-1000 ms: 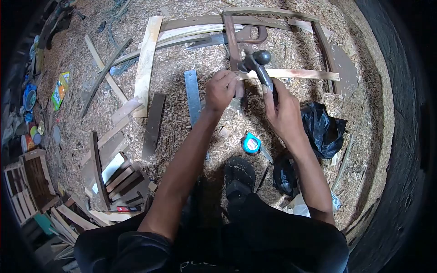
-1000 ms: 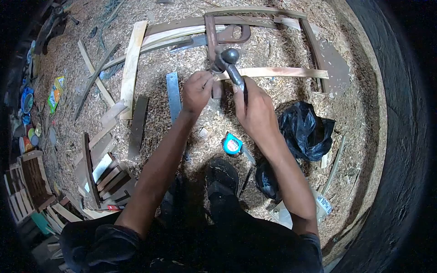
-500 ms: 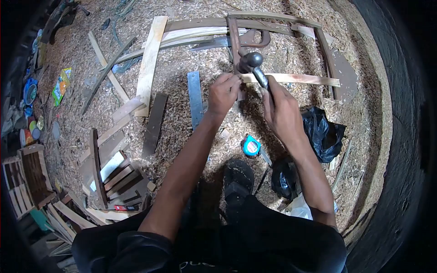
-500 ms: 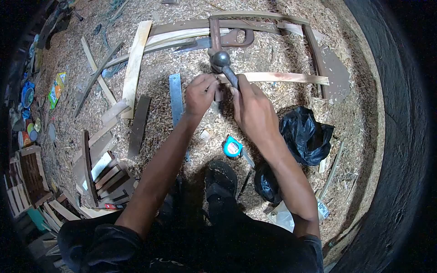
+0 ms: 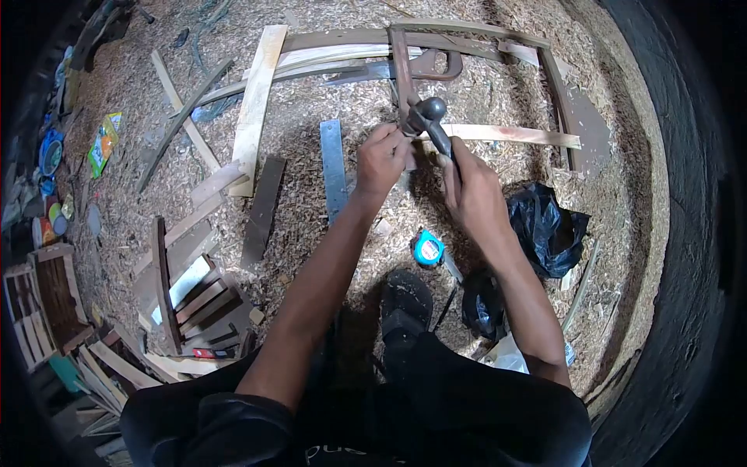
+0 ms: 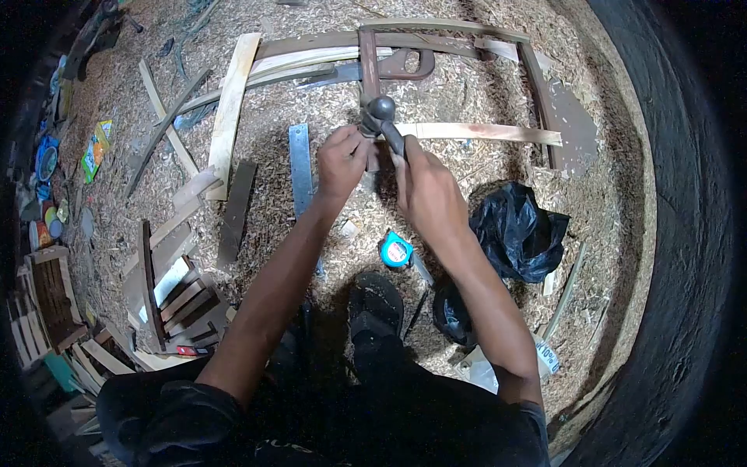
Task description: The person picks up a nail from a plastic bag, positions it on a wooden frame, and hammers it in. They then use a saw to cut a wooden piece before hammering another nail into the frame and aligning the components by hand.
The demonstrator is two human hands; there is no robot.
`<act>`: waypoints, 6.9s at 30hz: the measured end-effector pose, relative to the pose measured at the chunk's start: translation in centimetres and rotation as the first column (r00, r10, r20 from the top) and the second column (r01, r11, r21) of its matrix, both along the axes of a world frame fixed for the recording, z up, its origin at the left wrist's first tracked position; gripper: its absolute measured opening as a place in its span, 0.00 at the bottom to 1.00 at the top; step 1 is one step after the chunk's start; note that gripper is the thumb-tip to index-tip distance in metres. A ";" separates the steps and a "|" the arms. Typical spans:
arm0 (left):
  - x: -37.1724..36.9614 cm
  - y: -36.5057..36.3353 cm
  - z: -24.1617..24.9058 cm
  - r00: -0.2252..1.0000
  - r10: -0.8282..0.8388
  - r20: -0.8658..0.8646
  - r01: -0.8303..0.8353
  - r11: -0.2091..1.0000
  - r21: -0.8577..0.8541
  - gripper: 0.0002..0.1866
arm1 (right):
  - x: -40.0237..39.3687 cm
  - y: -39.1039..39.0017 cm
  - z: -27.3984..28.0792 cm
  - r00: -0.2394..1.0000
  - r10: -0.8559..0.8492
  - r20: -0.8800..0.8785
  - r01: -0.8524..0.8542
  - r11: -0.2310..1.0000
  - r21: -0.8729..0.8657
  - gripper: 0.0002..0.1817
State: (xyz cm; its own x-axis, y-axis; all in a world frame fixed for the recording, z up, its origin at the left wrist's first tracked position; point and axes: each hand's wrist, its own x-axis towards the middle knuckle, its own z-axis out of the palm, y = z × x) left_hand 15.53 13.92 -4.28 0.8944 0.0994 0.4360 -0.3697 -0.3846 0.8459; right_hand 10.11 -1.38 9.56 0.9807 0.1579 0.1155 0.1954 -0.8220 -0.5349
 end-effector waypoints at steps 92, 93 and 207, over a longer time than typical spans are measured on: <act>2.3 2.5 -2.9 0.847 -0.316 -0.427 0.204 0.935 -0.289 0.13 | -0.6 0.5 -0.8 1.000 0.015 0.027 -0.014 0.999 -0.033 0.18; 1.9 2.2 -2.6 0.861 -0.324 -0.392 0.200 0.925 -0.324 0.13 | -0.2 0.6 -0.1 1.000 0.014 -0.027 -0.015 0.999 -0.047 0.18; 2.0 2.9 -1.6 0.956 -0.281 -0.078 0.285 0.958 0.035 0.20 | -0.1 -0.5 -0.9 0.998 -0.053 -0.041 0.057 0.994 0.096 0.19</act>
